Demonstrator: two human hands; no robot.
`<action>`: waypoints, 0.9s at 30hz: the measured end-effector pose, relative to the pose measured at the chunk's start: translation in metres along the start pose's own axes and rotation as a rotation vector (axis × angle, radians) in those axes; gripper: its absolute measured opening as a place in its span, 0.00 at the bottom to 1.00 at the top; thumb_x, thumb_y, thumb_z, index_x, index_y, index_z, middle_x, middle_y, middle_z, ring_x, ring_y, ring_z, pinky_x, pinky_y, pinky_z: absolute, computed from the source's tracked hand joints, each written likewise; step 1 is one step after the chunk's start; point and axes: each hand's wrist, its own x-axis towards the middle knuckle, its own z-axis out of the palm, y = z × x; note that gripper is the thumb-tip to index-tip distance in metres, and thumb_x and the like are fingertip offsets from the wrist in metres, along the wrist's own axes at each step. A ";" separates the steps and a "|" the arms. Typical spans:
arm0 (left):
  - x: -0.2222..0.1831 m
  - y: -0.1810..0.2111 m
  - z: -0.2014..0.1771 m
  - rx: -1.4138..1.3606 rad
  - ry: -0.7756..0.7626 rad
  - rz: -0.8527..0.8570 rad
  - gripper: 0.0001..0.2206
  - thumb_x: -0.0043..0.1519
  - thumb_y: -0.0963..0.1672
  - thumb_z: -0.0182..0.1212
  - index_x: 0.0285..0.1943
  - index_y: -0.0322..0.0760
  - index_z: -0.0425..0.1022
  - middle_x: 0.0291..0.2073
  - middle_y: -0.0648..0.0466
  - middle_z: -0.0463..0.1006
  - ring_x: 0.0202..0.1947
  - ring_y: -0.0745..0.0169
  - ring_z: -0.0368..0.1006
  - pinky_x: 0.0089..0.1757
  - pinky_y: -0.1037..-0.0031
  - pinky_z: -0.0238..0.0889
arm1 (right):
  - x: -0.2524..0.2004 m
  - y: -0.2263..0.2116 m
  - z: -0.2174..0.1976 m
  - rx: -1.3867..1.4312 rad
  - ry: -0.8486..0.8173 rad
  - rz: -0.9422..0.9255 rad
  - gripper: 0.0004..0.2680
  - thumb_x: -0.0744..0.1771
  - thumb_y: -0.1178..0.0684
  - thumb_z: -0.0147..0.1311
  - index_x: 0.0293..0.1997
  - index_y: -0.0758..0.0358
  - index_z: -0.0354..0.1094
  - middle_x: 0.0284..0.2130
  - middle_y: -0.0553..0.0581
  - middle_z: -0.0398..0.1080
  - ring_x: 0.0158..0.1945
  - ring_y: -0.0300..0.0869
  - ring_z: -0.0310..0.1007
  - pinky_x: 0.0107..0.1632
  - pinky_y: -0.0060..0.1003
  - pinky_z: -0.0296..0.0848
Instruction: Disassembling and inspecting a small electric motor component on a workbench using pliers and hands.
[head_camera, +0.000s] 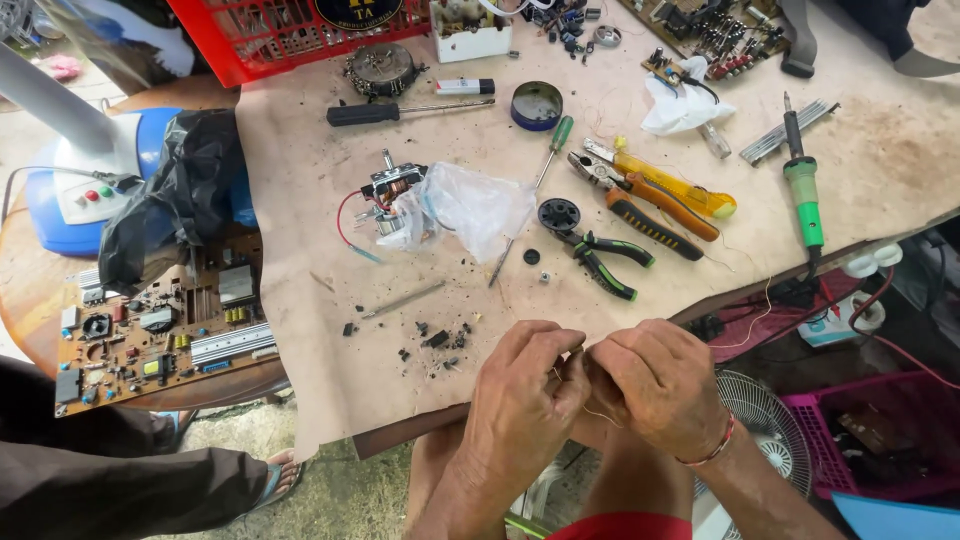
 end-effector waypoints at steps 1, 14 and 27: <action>0.001 0.001 -0.001 0.014 0.020 -0.015 0.10 0.60 0.38 0.64 0.50 0.31 0.77 0.42 0.44 0.77 0.39 0.52 0.78 0.38 0.68 0.78 | -0.001 0.000 0.002 0.002 0.011 -0.012 0.02 0.67 0.62 0.56 0.35 0.67 0.67 0.29 0.58 0.69 0.27 0.48 0.65 0.32 0.40 0.70; -0.004 -0.021 0.015 -0.139 0.336 0.027 0.09 0.60 0.37 0.62 0.48 0.38 0.76 0.39 0.51 0.79 0.37 0.65 0.75 0.36 0.79 0.75 | 0.003 0.054 0.013 -0.148 -0.396 0.561 0.17 0.70 0.38 0.47 0.56 0.61 0.68 0.46 0.58 0.72 0.46 0.51 0.75 0.39 0.48 0.76; 0.028 0.000 0.011 -1.179 0.410 -0.521 0.09 0.61 0.40 0.66 0.46 0.26 0.77 0.35 0.42 0.82 0.31 0.53 0.80 0.37 0.67 0.78 | -0.006 0.076 0.032 -0.422 -0.390 0.173 0.14 0.68 0.48 0.50 0.60 0.54 0.73 0.46 0.53 0.77 0.43 0.46 0.77 0.44 0.43 0.70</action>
